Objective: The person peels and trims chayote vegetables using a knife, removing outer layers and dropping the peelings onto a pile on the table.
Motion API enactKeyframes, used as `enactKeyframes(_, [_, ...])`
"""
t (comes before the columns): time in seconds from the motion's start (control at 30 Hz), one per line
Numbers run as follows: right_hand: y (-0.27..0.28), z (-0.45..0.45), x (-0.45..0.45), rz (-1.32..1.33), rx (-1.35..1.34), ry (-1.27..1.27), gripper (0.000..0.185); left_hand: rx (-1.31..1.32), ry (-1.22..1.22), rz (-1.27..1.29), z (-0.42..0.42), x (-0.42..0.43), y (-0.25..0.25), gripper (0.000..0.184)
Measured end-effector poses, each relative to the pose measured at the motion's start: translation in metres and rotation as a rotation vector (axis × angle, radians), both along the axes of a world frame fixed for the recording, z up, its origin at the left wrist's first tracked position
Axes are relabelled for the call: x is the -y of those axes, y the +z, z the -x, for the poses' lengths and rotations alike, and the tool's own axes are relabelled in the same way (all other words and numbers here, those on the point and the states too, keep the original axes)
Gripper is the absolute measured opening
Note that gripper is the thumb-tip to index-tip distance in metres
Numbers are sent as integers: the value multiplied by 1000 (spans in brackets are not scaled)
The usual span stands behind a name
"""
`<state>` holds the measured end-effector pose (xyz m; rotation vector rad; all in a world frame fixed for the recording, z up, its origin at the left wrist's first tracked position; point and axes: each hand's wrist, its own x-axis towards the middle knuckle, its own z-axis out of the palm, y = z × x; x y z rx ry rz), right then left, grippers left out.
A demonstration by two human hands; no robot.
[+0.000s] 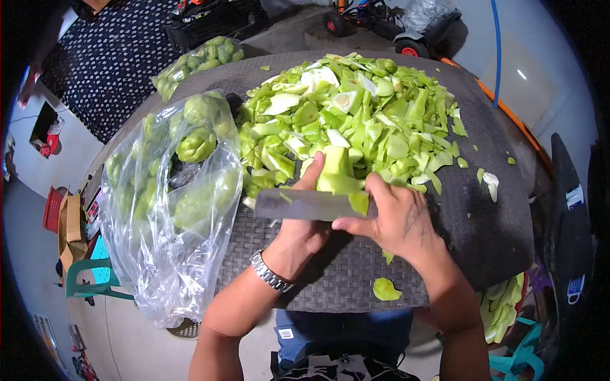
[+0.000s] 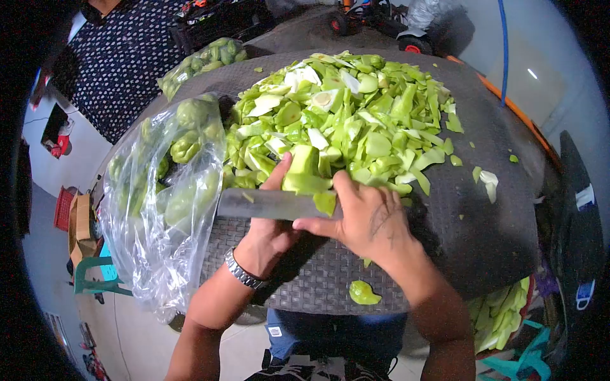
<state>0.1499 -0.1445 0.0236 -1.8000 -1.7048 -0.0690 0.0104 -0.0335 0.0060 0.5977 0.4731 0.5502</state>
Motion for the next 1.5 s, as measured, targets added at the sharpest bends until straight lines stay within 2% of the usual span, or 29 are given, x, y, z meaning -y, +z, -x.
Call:
enactKeyframes(0.1, [2,-19,-1,69,5,-95,71,-110,-5,-50,5,-4,0,56])
enactKeyframes(0.2, [9,-48,-1,141,-133,-293,67,-83,-53,-63,2,0,7,50])
enactKeyframes(0.3, [18,-48,1,284,-281,-292,62,-30,-74,24,2,-1,12,43])
enactKeyframes(0.33, [11,-41,0,169,-312,-182,64,-21,-50,24,2,-2,7,46])
enactKeyframes(0.4, [12,-19,1,168,-306,-41,65,-11,2,26,0,-1,-5,52])
enactKeyframes(0.43, [8,-13,0,120,-236,-14,66,-69,6,-15,-4,0,-2,60])
enactKeyframes(0.53, [-2,-5,-1,33,-79,17,68,-10,-23,-17,-2,4,3,65])
enactKeyframes(0.67, [6,-24,0,111,-77,-69,71,-99,-4,-58,0,4,-6,52])
enactKeyframes(0.7, [5,-34,0,127,-80,-106,71,-103,81,-30,-2,12,9,49])
enactKeyframes(0.73, [6,-43,0,143,-81,-144,71,-66,11,-7,-1,9,9,48])
enactKeyframes(0.8, [20,-59,0,380,-185,-390,71,10,-122,45,4,-1,10,47])
enactKeyframes(0.87, [4,-84,5,283,-274,-470,75,-3,-25,126,-1,2,18,51])
enactKeyframes(0.93, [18,-80,3,270,-431,-476,78,-11,75,188,-1,5,24,51])
enactKeyframes(0.97, [28,-75,9,499,-761,-472,82,-36,85,96,-1,3,18,52])
enactKeyframes(1.07, [17,-55,5,460,-686,-287,79,-127,77,45,-1,-2,9,41])
enactKeyframes(1.1, [21,-39,6,341,-524,-243,75,-113,42,34,1,-5,5,38])
enactKeyframes(1.13, [23,-25,6,254,-478,-186,72,-108,76,27,0,-6,-2,39])
enactKeyframes(1.2, [21,-8,4,324,-416,-70,71,-94,143,8,-3,-7,-13,42])
enactKeyframes(1.23, [11,-1,3,235,-330,-30,71,-81,49,-37,0,-7,-5,57])
enactKeyframes(1.27, [0,4,2,147,-244,9,71,-55,29,-28,3,-7,-4,58])
enactKeyframes(1.37, [-9,11,1,71,-139,23,74,41,-24,27,6,-3,-4,59])
enactKeyframes(1.5, [-10,12,-1,-14,-58,19,74,2,46,-12,2,2,3,53])
